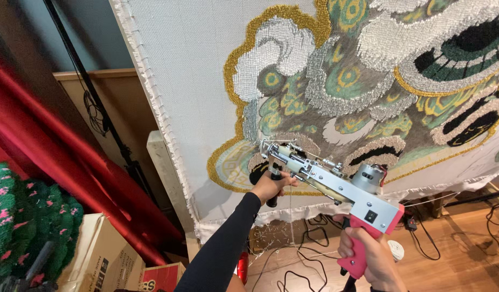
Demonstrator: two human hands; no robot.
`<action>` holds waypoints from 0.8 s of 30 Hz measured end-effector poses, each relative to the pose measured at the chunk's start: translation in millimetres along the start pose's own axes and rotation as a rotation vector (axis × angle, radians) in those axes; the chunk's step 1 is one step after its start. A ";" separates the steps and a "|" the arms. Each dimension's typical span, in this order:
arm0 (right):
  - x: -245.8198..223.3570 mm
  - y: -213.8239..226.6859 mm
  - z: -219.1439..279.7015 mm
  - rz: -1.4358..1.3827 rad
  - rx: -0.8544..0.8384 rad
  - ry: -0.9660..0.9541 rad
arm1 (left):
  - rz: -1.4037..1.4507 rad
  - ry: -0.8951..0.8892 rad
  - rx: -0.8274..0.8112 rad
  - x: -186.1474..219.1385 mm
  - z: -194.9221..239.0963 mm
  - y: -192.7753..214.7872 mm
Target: The person uses a pink and silver tufting gun to apply yarn to a large canvas stretched on a frame, creating a colorful pattern. The person holds the gun with both hands and moves it across the canvas to fill in sections of the design with white yarn.
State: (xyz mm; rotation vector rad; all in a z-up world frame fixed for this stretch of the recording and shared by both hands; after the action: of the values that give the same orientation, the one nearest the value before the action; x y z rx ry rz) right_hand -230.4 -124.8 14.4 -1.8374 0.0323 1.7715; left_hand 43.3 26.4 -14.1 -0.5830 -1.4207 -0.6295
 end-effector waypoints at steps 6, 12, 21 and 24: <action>2.8 -8.9 -6.6 -0.013 0.014 -0.033 | -0.066 -0.012 0.019 -3.0 -0.9 6.6; 2.6 -13.9 -12.7 -0.046 -0.001 -0.025 | -0.033 -0.012 0.020 -18.7 -17.4 17.5; 3.8 -27.4 -25.6 -0.047 0.019 -0.016 | -0.120 -0.035 0.047 -25.2 -31.4 34.7; 7.5 -35.3 -31.7 0.002 0.036 0.016 | -0.102 -0.013 0.049 -15.1 -29.9 38.5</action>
State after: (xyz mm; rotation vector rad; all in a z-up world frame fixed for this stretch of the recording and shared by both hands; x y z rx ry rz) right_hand -186.6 -106.0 19.4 -1.8271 0.0718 1.7468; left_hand 90.9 33.4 -31.0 -0.4793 -1.4813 -0.6710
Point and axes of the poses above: each hand's wrist, its own z-axis away from the middle knuckle, its own y-axis out of the back of the hand, x = y × z, the point moved 3 cm from there along -z, towards the middle knuckle, and after that the axes turned 4 degrees about y, right-handed, at the moved point
